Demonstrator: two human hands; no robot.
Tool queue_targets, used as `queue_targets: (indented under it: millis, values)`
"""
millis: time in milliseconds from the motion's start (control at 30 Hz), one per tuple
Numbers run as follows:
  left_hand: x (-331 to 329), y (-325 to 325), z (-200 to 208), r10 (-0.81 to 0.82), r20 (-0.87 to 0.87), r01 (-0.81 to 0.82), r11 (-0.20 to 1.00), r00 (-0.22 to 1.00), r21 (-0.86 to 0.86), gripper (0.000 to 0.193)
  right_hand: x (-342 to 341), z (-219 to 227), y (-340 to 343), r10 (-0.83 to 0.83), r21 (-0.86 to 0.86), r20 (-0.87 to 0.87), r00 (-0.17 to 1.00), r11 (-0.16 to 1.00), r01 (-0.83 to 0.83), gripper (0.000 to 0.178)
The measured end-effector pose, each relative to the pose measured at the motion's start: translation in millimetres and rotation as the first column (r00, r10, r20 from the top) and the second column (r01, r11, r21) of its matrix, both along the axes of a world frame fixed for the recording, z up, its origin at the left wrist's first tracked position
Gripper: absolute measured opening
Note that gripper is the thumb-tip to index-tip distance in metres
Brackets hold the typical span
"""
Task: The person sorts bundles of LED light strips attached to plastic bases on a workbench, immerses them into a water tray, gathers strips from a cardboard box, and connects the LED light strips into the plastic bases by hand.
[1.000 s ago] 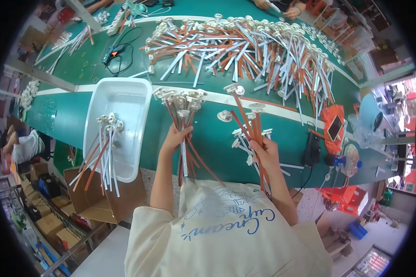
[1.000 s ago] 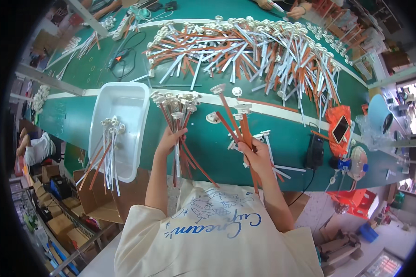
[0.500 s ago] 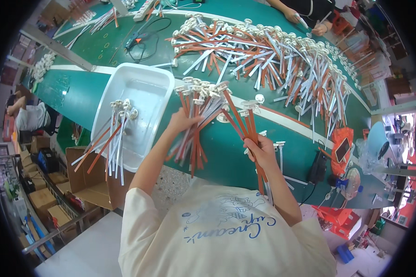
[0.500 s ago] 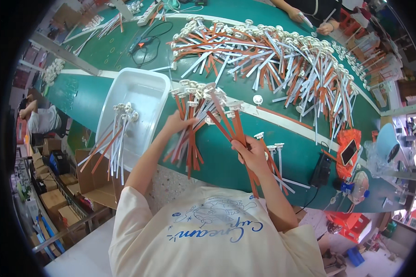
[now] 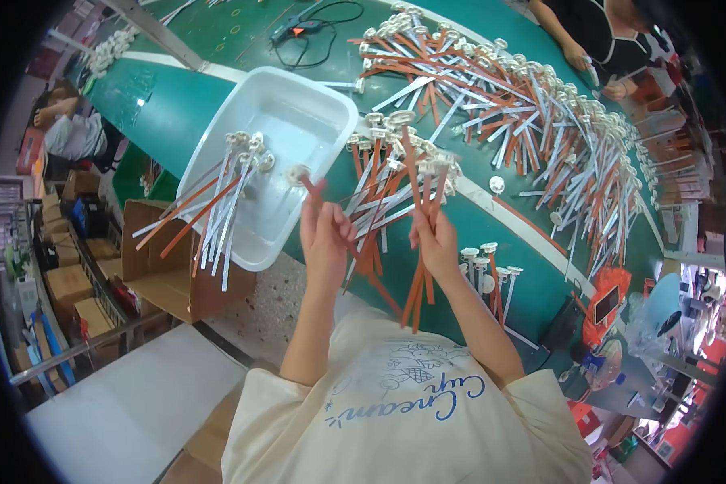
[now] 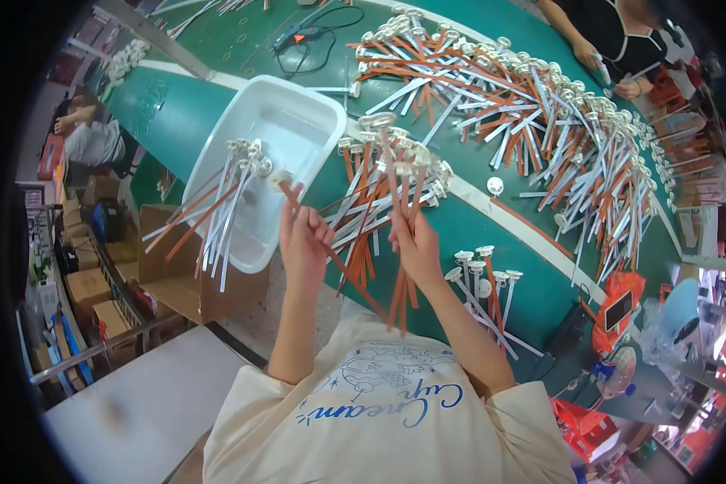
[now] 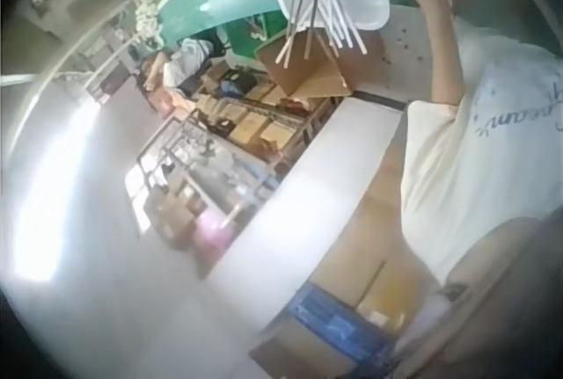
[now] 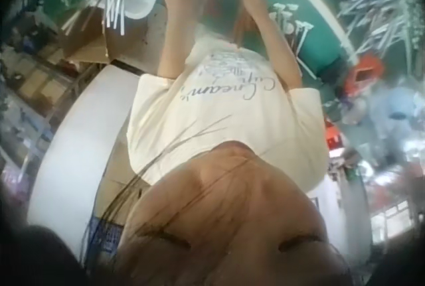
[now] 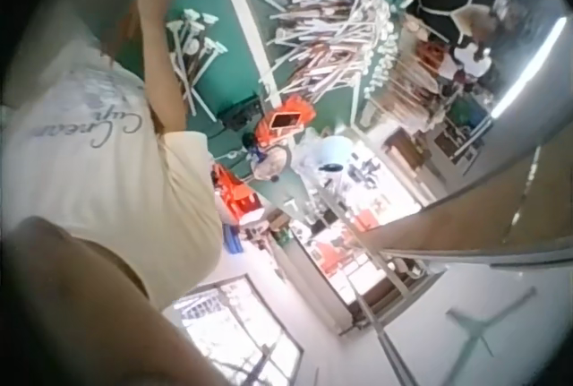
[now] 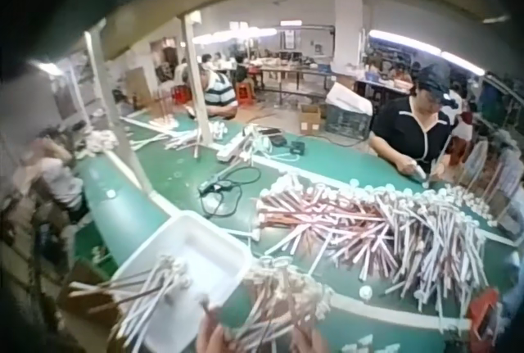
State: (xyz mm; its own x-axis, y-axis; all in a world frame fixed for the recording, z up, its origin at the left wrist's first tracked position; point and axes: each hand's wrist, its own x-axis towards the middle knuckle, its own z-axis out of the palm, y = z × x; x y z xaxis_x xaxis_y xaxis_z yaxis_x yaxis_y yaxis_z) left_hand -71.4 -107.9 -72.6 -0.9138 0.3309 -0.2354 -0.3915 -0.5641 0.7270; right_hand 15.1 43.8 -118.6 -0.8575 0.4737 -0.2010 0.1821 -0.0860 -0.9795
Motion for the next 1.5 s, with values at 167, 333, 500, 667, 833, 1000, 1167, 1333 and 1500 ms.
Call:
queue_targets:
  millis: [167, 333, 500, 667, 833, 1000, 1167, 1333, 1500]
  values:
    - [17.5, -22.0, 35.1, -0.069, -0.031, 0.066, 0.993, 0.997, -0.095, 0.054, -65.7, -59.4, 5.5, -0.034, 0.264, 0.099, 0.994, 0.965, 0.007, 0.029]
    - [36.1, -61.6, 53.6, -0.042, -0.132, 0.048, 0.998, 0.99, 0.039, 0.059, -71.5, -58.6, 3.1, -0.12, 0.665, 0.048, 0.992, 0.745, 0.058, 0.036]
    - [90.7, -48.3, -8.7, -0.119, -0.423, 0.087, 0.992, 0.898, -0.095, 0.057, 23.4, 19.3, -15.6, 0.255, 0.253, -0.054, 0.965, 0.939, -0.234, 0.039]
    - [175.2, -23.4, -58.0, -0.218, -0.489, 0.207, 0.975, 0.845, -0.077, 0.053, 146.1, 15.8, -70.7, 0.238, 0.078, -0.074, 0.968, 0.969, -0.232, 0.037]
    - [220.9, -43.7, -94.4, -0.389, -0.448, 0.284, 0.916, 0.805, -0.285, 0.037, 218.9, -2.6, -77.4, 0.284, 0.117, -0.007, 0.959, 0.952, -0.281, 0.031]
    - [238.6, -45.0, -112.6, -0.226, -0.035, 0.227, 0.972, 0.974, 0.053, 0.014, 260.6, -13.9, -67.5, 0.238, 0.286, 0.174, 0.956, 0.916, -0.28, 0.024]
    - [246.5, -53.8, -112.4, -0.394, -0.149, 0.407, 0.91, 0.907, 0.071, 0.047, 283.0, -4.7, -53.5, 0.102, 0.789, 0.234, 0.967, 0.561, -0.25, 0.015]
    - [248.6, -53.7, -103.3, -0.488, -0.374, 0.486, 0.867, 0.789, -0.108, 0.051, 269.0, 22.0, -64.7, 0.171, 0.756, 0.218, 0.961, 0.593, -0.277, 0.016]
    - [222.3, -80.2, -102.8, -0.376, -0.535, 0.396, 0.914, 0.756, -0.083, 0.048, 225.2, 22.9, -94.2, 0.165, 0.352, -0.014, 0.986, 0.924, -0.149, 0.016]
